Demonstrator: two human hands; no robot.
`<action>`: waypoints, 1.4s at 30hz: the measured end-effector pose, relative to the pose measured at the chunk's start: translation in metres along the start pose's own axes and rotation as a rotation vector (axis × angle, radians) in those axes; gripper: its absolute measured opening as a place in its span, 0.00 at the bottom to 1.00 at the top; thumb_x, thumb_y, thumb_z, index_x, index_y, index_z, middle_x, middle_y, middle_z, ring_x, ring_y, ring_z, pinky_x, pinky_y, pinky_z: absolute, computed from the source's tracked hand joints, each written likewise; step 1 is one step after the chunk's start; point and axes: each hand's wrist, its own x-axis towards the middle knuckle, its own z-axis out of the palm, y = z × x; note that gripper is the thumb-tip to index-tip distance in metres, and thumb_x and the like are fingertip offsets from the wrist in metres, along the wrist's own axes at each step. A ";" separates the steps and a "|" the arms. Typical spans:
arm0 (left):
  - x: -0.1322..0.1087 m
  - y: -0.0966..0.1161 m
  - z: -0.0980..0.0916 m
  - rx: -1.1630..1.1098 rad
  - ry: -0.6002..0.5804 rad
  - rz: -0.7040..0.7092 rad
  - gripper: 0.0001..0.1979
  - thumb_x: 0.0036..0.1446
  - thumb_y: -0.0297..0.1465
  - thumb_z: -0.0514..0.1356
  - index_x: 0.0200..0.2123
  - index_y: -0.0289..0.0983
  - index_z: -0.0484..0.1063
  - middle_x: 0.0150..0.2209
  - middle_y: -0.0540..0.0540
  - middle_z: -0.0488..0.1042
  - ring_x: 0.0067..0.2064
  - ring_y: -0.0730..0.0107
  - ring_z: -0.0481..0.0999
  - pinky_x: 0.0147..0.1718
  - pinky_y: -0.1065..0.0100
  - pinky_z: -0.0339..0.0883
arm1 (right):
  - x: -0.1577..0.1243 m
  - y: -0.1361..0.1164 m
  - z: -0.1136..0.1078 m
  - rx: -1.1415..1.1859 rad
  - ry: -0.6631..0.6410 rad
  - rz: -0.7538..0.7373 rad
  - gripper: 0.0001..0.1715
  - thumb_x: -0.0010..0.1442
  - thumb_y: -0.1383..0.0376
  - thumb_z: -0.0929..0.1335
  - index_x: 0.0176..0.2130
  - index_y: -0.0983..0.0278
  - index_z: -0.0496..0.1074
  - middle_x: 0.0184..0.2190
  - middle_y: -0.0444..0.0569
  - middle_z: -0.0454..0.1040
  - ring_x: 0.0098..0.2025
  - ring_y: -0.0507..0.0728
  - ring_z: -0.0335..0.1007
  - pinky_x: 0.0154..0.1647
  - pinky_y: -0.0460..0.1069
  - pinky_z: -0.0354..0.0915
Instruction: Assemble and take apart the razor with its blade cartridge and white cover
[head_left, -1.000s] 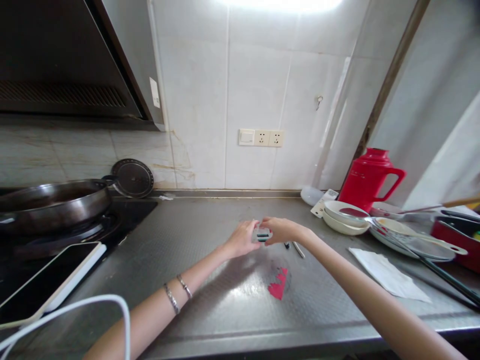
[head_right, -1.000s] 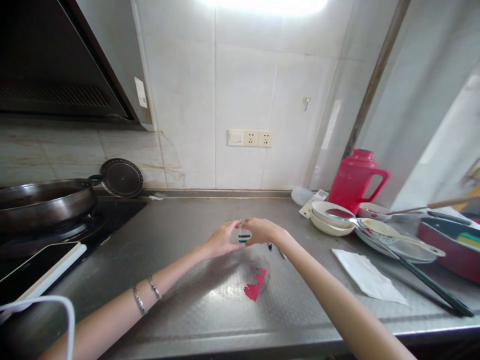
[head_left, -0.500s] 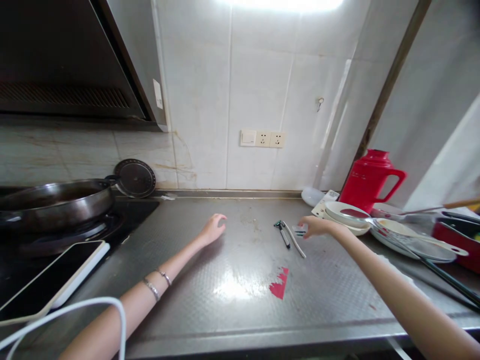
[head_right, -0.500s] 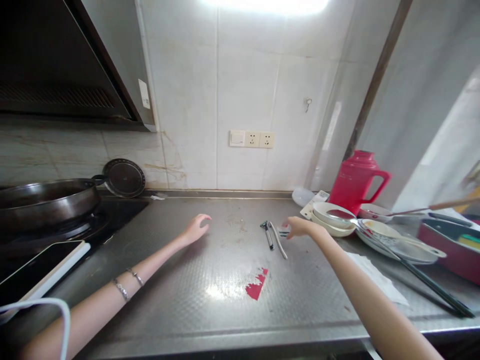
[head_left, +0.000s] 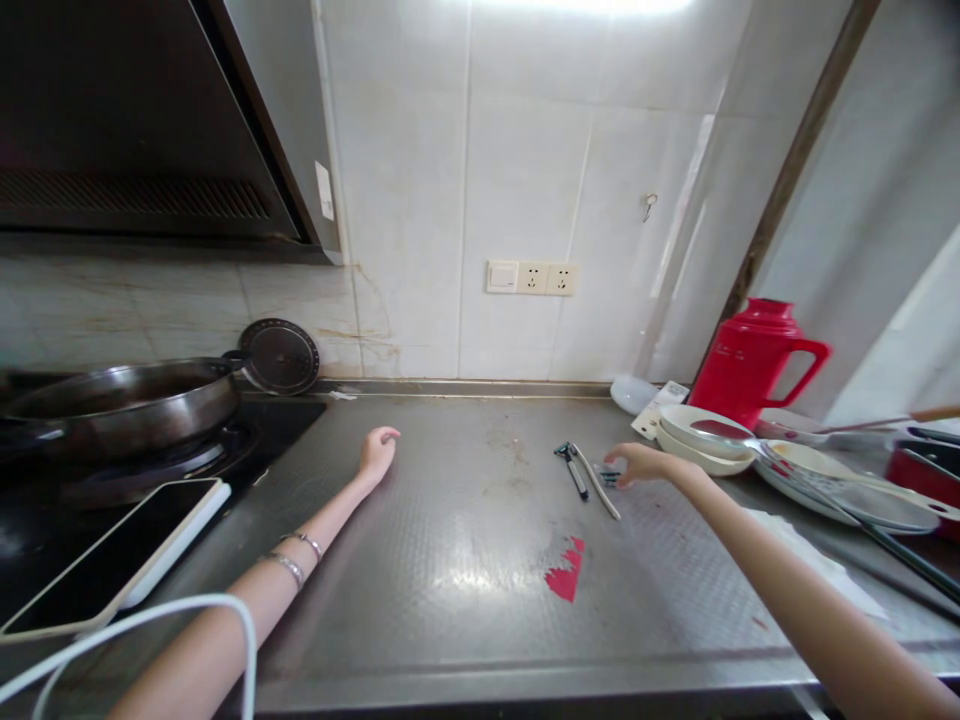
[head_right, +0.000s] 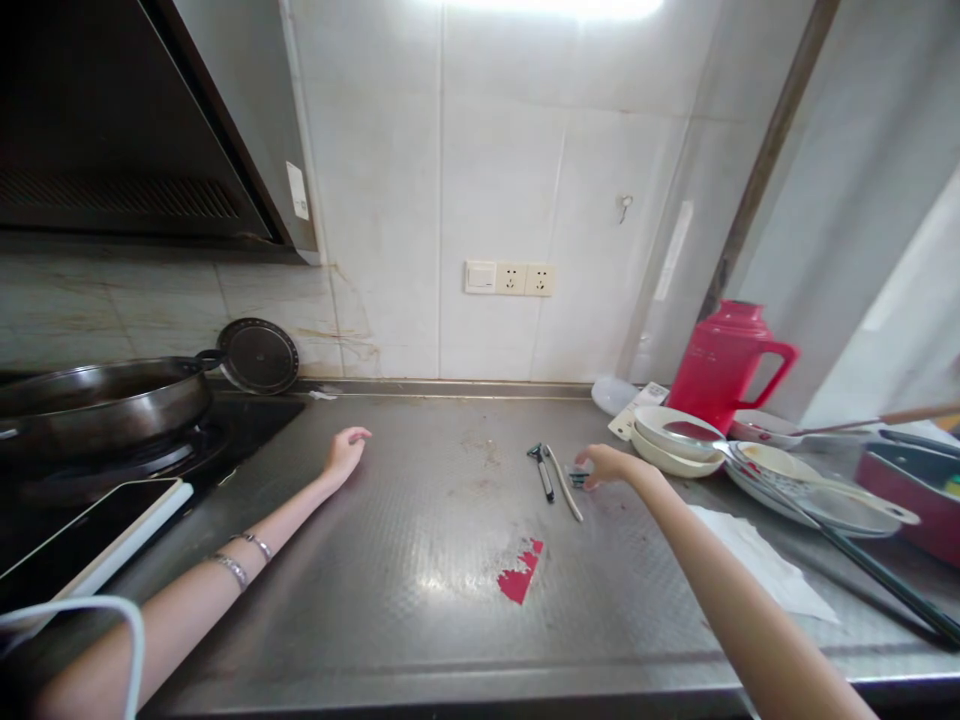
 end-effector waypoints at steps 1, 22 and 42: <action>0.001 -0.002 -0.002 -0.005 0.017 -0.015 0.12 0.46 0.21 0.49 0.28 0.35 0.71 0.35 0.46 0.74 0.41 0.68 0.72 0.45 0.65 0.64 | 0.000 0.000 0.000 -0.003 0.002 0.000 0.29 0.38 0.66 0.73 0.44 0.64 0.72 0.46 0.53 0.71 0.48 0.61 0.66 0.46 0.48 0.61; -0.009 0.000 -0.007 0.069 -0.031 -0.056 0.15 0.40 0.17 0.48 0.27 0.34 0.72 0.31 0.45 0.75 0.37 0.69 0.73 0.39 0.69 0.65 | 0.008 -0.188 0.021 -0.158 0.297 -0.118 0.20 0.61 0.55 0.56 0.32 0.63 0.70 0.33 0.54 0.75 0.35 0.60 0.71 0.28 0.46 0.54; -0.024 0.011 -0.005 0.317 -0.321 0.133 0.13 0.47 0.21 0.49 0.26 0.36 0.74 0.30 0.46 0.74 0.33 0.70 0.71 0.34 0.71 0.60 | 0.021 -0.193 0.060 -0.038 0.354 -0.092 0.21 0.61 0.58 0.55 0.30 0.63 0.70 0.30 0.51 0.75 0.32 0.55 0.70 0.25 0.45 0.49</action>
